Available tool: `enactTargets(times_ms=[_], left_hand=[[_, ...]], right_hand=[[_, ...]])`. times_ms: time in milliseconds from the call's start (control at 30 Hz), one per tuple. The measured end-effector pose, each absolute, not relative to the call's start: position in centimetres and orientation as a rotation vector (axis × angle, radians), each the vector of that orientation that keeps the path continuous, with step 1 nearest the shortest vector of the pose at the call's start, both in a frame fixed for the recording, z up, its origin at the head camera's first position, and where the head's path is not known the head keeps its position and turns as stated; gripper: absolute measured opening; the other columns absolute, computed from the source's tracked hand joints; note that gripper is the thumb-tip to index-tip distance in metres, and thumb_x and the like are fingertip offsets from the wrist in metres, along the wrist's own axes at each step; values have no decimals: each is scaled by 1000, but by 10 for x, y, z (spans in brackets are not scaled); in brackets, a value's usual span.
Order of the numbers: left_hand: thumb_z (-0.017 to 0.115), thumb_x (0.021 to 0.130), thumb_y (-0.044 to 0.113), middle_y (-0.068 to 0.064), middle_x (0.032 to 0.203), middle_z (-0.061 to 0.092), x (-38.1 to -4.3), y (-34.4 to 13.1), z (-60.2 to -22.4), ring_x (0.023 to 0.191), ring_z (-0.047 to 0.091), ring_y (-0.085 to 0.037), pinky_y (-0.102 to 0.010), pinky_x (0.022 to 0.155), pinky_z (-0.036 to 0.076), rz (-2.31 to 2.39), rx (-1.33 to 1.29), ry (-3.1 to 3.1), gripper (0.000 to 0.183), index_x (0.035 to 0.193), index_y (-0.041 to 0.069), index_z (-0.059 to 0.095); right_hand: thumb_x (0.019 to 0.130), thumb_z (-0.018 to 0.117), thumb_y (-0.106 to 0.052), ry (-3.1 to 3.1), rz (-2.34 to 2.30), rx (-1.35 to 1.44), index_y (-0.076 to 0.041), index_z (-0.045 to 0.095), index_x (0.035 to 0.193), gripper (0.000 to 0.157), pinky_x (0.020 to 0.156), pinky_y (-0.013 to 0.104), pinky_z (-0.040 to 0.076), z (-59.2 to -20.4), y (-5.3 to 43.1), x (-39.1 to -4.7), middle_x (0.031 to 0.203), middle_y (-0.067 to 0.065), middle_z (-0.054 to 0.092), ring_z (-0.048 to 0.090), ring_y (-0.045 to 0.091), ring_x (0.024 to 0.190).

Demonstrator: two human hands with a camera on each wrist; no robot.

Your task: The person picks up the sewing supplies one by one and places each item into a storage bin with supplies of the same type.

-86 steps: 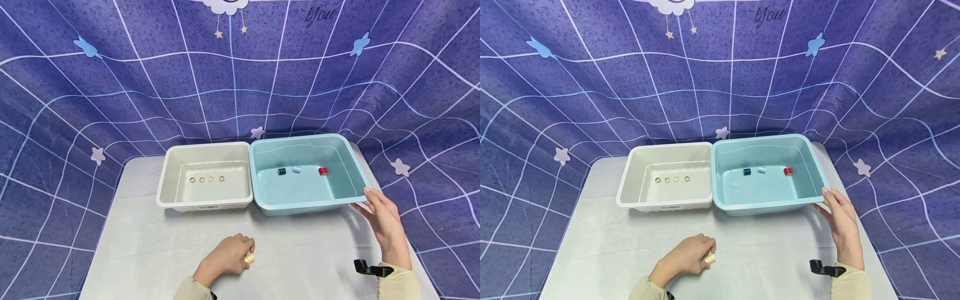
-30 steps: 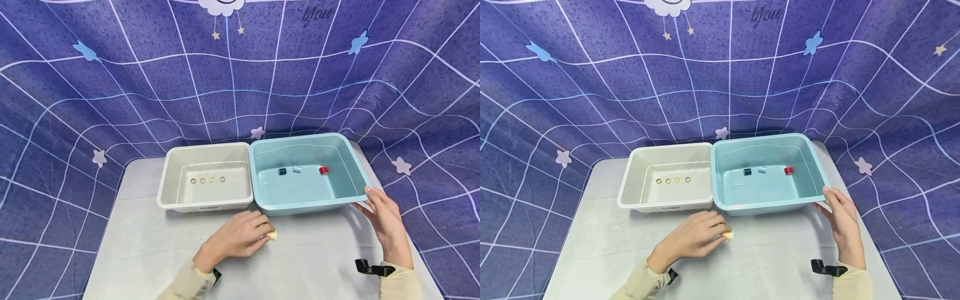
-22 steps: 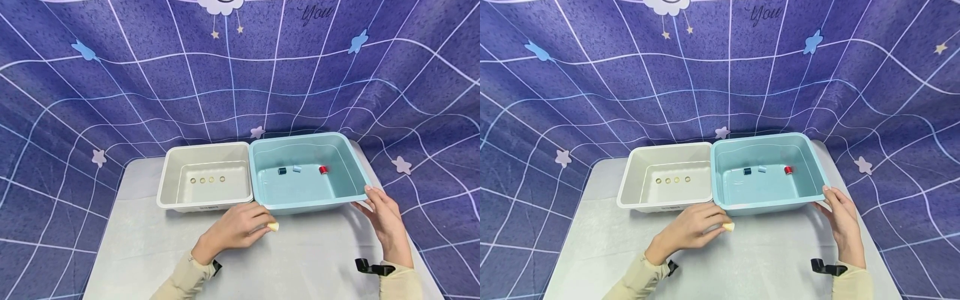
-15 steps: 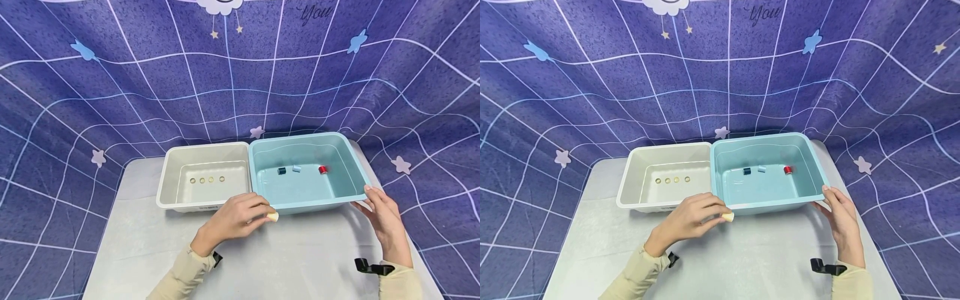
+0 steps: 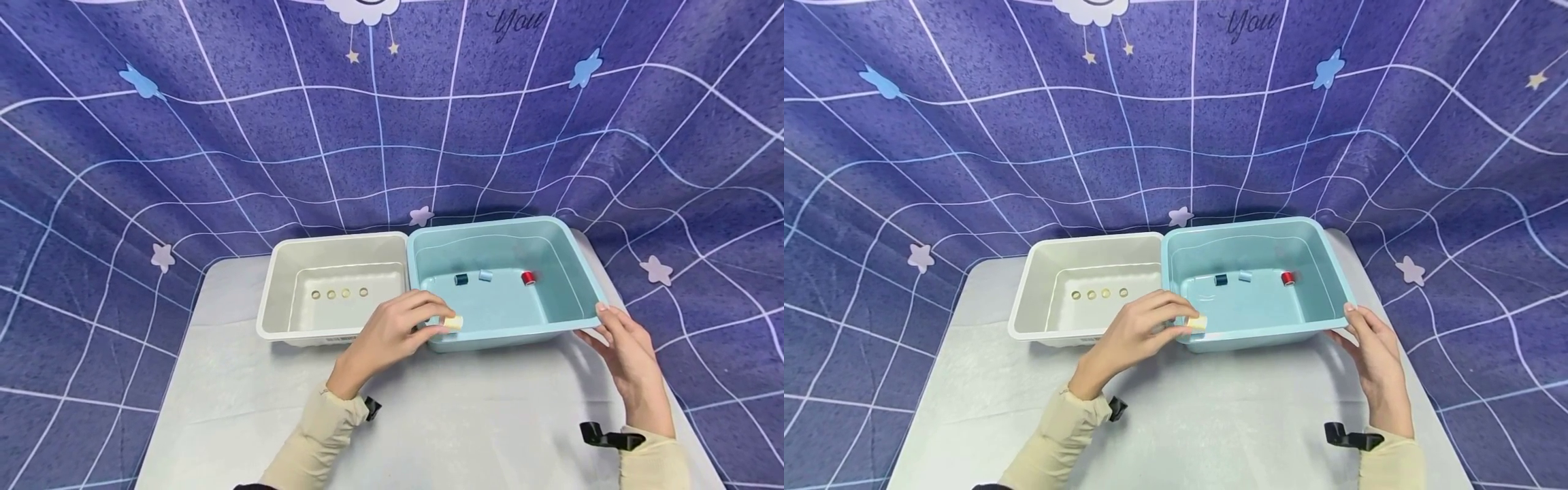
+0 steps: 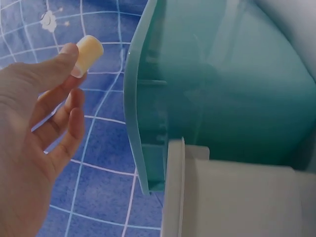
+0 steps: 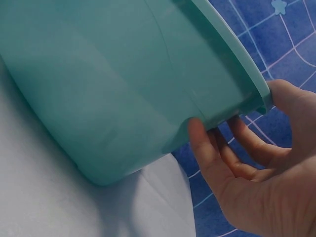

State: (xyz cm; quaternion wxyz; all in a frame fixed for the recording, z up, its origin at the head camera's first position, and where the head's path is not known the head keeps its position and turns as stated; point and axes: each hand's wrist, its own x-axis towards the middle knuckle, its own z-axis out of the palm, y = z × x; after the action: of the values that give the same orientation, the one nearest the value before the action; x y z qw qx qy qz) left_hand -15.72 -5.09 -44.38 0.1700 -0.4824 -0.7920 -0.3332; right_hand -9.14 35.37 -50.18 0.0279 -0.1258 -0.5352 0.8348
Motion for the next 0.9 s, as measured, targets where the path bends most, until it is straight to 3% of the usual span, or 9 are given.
enactTargets(times_ms=[300,567,900], left_hand=[[80,93,22,6,115,73,-169,-35,-437,96,66,-5,-15,85,54,-1085,-1269,-2262,24,117,18,77],[79,94,26,8,113,73,-183,-24,-431,86,63,-8,-25,75,55,-1234,-1150,-2353,22,116,23,77],[80,94,28,9,106,72,-203,-5,-425,83,59,-4,-23,73,55,-1364,-996,-2456,21,114,23,77]], right_hand=[[107,56,-10,-1647,2585,-383,-11,75,114,20,84,32,65,-503,354,-91,117,-8,72,74,10,103],[107,55,-9,-1634,2595,-372,-10,74,110,19,85,32,65,-503,354,-92,113,-7,74,74,9,102],[107,57,-9,-1634,2583,-405,-11,76,110,20,83,31,65,-503,354,-92,112,-8,75,74,9,102]])
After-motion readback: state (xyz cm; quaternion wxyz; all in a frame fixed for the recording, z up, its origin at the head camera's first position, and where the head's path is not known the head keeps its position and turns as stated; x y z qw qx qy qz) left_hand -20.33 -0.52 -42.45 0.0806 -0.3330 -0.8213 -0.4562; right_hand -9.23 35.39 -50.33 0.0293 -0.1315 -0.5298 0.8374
